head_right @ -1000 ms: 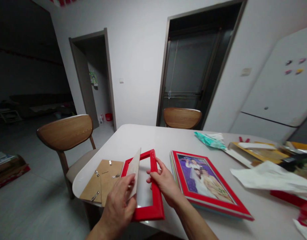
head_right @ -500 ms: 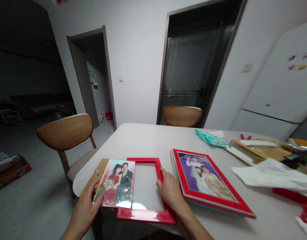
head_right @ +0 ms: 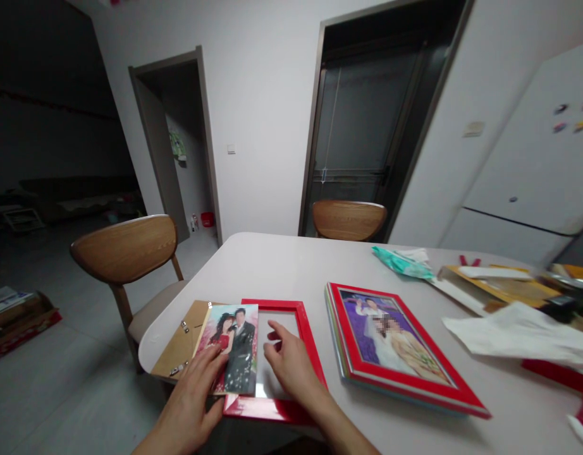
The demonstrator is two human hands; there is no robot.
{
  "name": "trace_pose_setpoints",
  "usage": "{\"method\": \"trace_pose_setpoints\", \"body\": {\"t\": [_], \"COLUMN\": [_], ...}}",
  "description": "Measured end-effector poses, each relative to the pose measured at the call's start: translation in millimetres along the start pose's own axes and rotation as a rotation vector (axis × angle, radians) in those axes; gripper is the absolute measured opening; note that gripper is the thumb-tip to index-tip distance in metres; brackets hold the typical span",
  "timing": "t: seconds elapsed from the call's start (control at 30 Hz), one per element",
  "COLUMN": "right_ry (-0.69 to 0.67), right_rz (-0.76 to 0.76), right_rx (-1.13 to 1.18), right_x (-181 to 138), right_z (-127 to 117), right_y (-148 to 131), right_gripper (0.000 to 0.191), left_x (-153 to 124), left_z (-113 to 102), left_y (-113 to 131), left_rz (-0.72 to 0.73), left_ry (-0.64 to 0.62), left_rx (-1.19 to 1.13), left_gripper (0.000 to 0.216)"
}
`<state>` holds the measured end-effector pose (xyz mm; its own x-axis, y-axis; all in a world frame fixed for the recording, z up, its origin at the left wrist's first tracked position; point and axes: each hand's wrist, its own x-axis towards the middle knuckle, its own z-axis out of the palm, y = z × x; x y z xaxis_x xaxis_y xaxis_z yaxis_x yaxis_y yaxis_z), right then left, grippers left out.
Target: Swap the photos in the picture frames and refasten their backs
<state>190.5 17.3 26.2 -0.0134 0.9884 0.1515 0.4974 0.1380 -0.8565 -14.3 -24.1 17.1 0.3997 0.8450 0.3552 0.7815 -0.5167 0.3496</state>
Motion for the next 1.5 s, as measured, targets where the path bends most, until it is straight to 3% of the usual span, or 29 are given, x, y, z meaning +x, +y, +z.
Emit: {"method": "trace_pose_setpoints", "body": {"t": [0.1,0.2,0.37,0.47,0.57,0.67,0.77,0.9,1.0,1.2,1.37,1.5], "right_ry": [-0.109,-0.074,-0.013,0.031,0.083,0.04,0.077,0.214,0.222,0.184,0.162,0.143], "right_rz": [0.123,0.12,-0.053,-0.056,0.146,0.33,0.264,0.355,0.369,0.274,0.284,0.209], "right_rx": [0.324,0.54,0.753,0.709,0.658,0.836,0.965,0.765,0.529,0.331,0.265,0.121], "right_x": [6.0,9.0,-0.8,-6.4,-8.6,-8.7,-6.0,2.1,5.9,6.2,11.9,19.3], "right_z": [23.8,34.6,22.1,14.3,14.4,14.4,2.3,-28.1,-43.1,-44.5,-40.2,-36.0], "right_y": [-8.8,-27.2,-73.8,-77.5,-57.0,-34.7,-24.5,-17.1,-7.5,12.1,23.4,28.6], "right_gripper": [0.057,0.059,0.056,0.051,0.051,0.052,0.052,0.067,0.072,0.066,0.064,0.06], "left_x": [3.6,8.3,23.0,33.2,39.0,39.9,39.9,42.0,40.9,31.7,27.6,22.7], "left_z": [3.5,4.6,-5.6,-15.6,-18.6,-13.4,-6.3,2.0,9.2,16.2,25.1,31.5], "left_y": [3.9,6.3,15.6,26.9,43.8,62.9,73.0,65.2,56.6,54.4,49.6,45.9], "left_rz": [0.015,0.023,0.066,-0.143,-0.408,-0.518,-0.546,-0.536,-0.495,-0.31,-0.196,-0.077], "left_ry": [-0.033,0.002,0.274,0.452,0.575,0.548,0.455,0.339,0.199,0.09,0.053,0.015], "left_rx": [0.017,0.008,-0.235,-0.552,-0.916,-1.194,-1.324,-1.402,-1.3,-0.602,-0.401,-0.306], "left_gripper": [0.055,0.059,0.056,0.04,0.033,0.035,0.04,0.049,0.047,0.051,0.054,0.052]}}
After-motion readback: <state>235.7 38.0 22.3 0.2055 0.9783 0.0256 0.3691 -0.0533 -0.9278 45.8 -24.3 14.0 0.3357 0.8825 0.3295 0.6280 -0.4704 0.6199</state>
